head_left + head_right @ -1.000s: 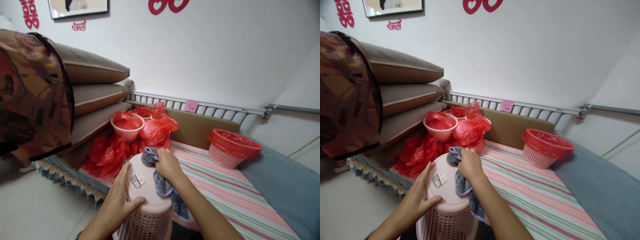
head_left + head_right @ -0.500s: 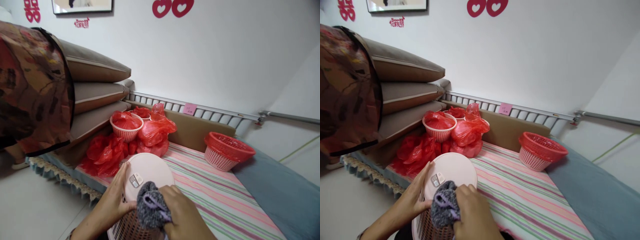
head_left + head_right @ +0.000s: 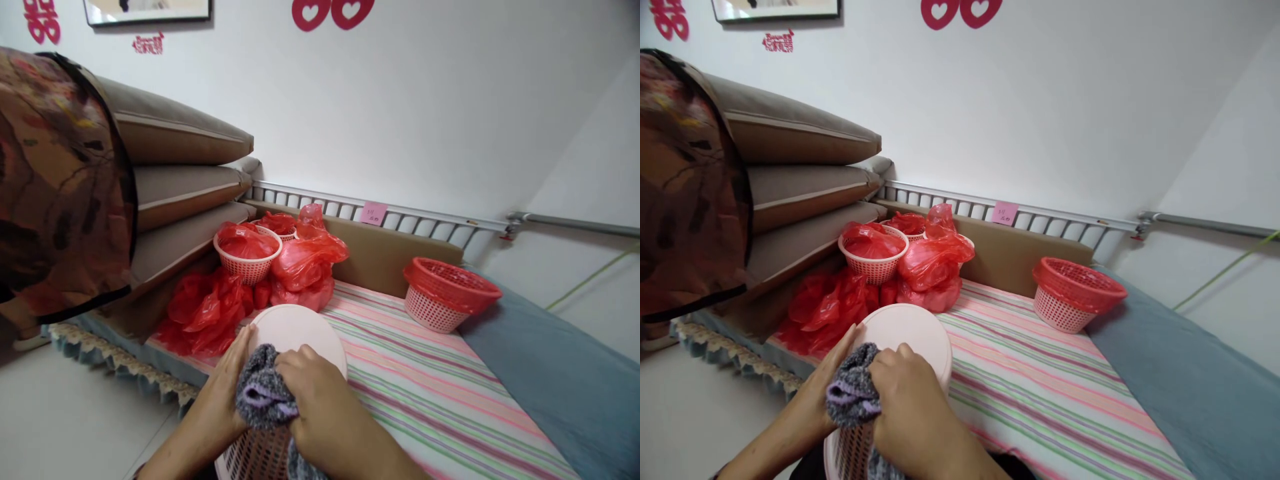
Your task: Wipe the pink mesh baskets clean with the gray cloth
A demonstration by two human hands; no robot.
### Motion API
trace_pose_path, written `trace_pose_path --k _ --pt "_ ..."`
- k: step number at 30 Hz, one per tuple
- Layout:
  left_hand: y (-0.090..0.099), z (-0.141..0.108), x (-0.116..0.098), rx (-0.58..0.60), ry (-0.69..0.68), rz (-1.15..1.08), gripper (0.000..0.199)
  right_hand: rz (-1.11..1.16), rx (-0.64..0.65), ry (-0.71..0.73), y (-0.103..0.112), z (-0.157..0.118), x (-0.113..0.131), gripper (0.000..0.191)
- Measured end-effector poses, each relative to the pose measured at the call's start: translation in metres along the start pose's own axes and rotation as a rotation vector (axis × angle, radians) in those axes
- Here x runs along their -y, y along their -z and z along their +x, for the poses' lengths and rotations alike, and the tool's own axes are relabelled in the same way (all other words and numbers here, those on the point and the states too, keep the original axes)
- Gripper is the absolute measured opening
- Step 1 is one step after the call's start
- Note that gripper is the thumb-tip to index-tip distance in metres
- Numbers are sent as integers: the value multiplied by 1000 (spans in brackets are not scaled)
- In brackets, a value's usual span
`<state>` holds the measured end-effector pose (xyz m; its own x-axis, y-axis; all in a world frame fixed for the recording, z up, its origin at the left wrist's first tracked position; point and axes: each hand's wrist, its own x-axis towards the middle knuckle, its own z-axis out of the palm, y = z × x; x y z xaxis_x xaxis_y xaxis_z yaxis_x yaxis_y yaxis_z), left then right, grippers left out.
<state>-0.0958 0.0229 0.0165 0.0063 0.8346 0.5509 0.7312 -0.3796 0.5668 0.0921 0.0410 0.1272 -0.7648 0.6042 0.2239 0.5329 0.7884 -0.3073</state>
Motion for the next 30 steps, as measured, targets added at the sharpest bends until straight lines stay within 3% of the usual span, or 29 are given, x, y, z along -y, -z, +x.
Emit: trace_pose_path --k 4,9,12,16,20,24,30 --pt "4 1 -6 28 29 35 102 -12 11 -139 13 -34 -21 36" --pt "4 4 -5 32 16 55 107 -51 -138 -305 19 -49 -63 46" --pt "3 4 -3 27 12 72 105 -109 -210 -379 18 -37 -79 46" --pt "2 0 -6 12 -29 180 96 -229 -229 -472 18 -6 -89 30" --pt "-1 -8 -28 -17 -172 398 74 -248 -199 -483 23 23 -93 25" --pt "-10 -7 -55 41 -344 537 64 -282 -152 -451 26 38 -92 29" --pt "-25 2 -75 102 -326 635 58 -358 -125 -444 20 67 -91 32"
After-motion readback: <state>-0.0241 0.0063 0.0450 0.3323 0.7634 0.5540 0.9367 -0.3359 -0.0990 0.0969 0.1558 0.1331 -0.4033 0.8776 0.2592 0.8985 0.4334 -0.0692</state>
